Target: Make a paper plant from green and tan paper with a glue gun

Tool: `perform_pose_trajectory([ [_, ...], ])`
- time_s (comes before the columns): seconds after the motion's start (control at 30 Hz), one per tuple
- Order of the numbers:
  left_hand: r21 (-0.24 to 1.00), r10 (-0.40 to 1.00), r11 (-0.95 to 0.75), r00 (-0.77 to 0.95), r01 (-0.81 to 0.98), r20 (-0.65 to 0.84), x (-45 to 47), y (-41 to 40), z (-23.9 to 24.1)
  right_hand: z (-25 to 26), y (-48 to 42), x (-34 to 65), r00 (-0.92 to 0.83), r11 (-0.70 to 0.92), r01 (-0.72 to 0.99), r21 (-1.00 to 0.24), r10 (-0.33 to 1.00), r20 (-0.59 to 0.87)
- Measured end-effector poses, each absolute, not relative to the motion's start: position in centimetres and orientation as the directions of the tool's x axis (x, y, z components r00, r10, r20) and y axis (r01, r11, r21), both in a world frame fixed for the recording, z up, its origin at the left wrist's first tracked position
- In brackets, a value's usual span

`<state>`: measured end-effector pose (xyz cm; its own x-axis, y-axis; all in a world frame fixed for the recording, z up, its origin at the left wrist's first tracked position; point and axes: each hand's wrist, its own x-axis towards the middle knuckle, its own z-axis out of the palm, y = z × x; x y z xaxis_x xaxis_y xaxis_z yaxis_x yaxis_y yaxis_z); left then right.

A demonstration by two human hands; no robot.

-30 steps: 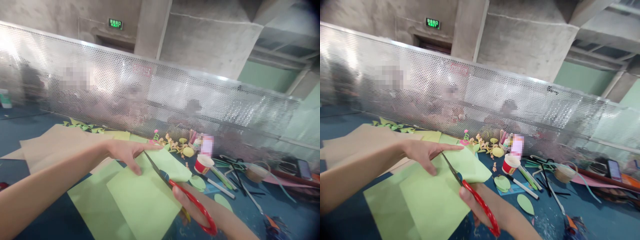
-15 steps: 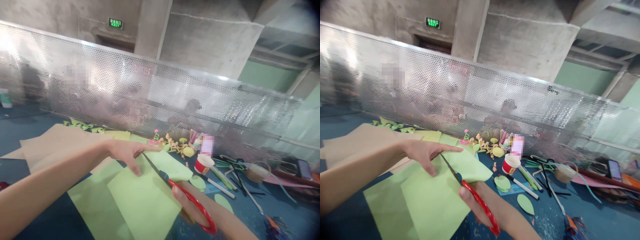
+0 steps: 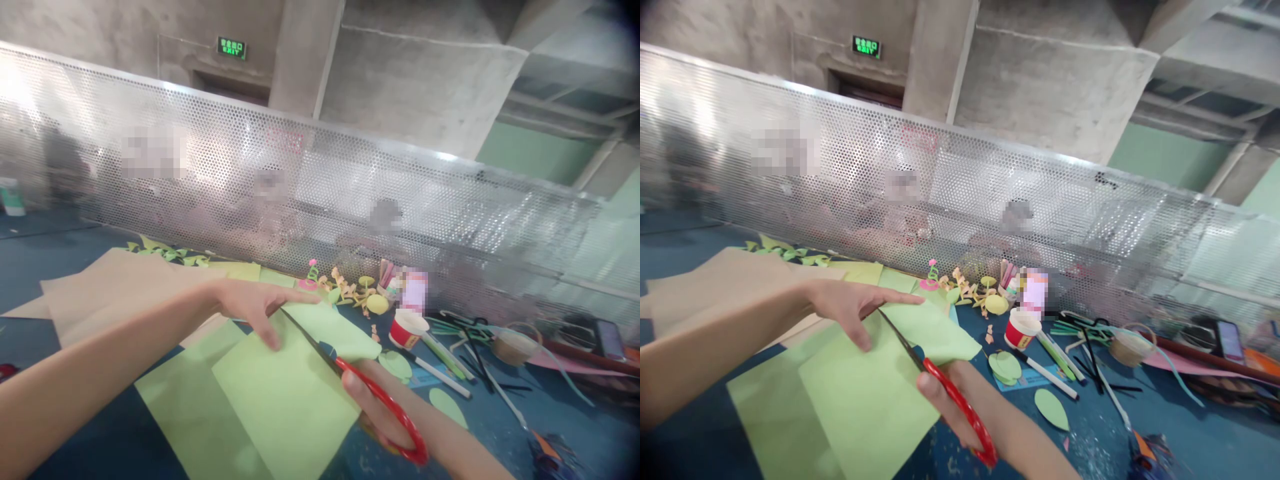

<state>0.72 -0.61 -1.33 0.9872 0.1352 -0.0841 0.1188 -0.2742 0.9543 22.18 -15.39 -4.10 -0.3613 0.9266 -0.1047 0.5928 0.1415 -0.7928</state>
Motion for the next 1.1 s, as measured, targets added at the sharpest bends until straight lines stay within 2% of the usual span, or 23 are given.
perform_pose_trajectory([
  [0.37, 0.92, 0.163, -0.373, 0.984, 0.125, -0.068, 0.7, -0.4, -1.4, -4.2, -15.6, 21.8, -0.191, -0.031, 0.617, -0.787, 0.963, -0.188],
  [0.57, 0.93, 0.146, -0.35, 0.987, 0.114, -0.066, 0.9, -0.6, -1.5, -3.2, -15.8, 21.7, -0.267, -0.089, 0.602, -0.794, 0.914, -0.305],
  [0.87, 0.958, 0.111, -0.26, 0.99, 0.118, -0.092, 1.3, -0.8, -1.6, -2.5, -16.2, 21.5, -0.323, -0.01, 0.588, -0.809, 0.914, -0.247],
  [1.1, 0.95, 0.114, -0.288, 0.99, 0.117, -0.087, 1.1, -0.6, -1.7, -2.7, -15.9, 21.1, -0.215, -0.061, 0.621, -0.782, 0.946, -0.244],
])
